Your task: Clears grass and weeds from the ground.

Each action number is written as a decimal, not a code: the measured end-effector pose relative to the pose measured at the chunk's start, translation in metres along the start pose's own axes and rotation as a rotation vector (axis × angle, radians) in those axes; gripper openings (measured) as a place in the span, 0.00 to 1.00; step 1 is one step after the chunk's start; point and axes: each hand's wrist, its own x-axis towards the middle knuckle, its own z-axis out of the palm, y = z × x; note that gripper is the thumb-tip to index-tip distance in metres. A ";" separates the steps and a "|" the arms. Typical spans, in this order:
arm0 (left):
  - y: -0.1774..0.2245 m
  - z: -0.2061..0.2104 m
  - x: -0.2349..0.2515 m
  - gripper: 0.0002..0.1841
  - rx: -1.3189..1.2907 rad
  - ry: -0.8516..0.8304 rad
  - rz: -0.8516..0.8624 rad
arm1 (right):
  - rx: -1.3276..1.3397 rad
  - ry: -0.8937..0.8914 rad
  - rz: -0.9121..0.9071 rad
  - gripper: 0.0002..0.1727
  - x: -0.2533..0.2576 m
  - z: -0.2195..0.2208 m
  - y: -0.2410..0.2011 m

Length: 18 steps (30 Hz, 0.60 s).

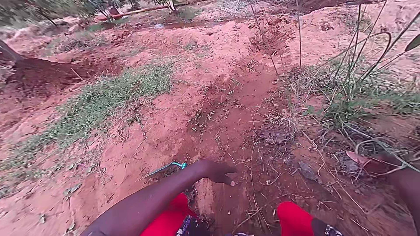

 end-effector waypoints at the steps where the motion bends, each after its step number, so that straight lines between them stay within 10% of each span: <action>1: 0.000 0.000 0.000 0.34 0.018 0.006 -0.008 | 0.032 -0.010 -0.057 0.24 0.001 -0.001 0.007; 4: 0.003 0.001 0.001 0.33 0.014 -0.008 -0.025 | -0.176 -0.040 -0.190 0.20 -0.018 -0.004 0.000; 6: 0.003 0.001 0.002 0.33 0.003 -0.006 -0.006 | -0.233 -0.065 0.306 0.20 -0.020 0.013 -0.050; 11: -0.014 0.007 0.006 0.32 0.048 0.044 0.026 | 0.096 -0.035 0.030 0.14 -0.017 0.033 -0.029; 18: -0.022 0.010 0.018 0.33 0.032 0.035 -0.010 | -0.200 -0.132 0.038 0.24 -0.006 0.079 -0.052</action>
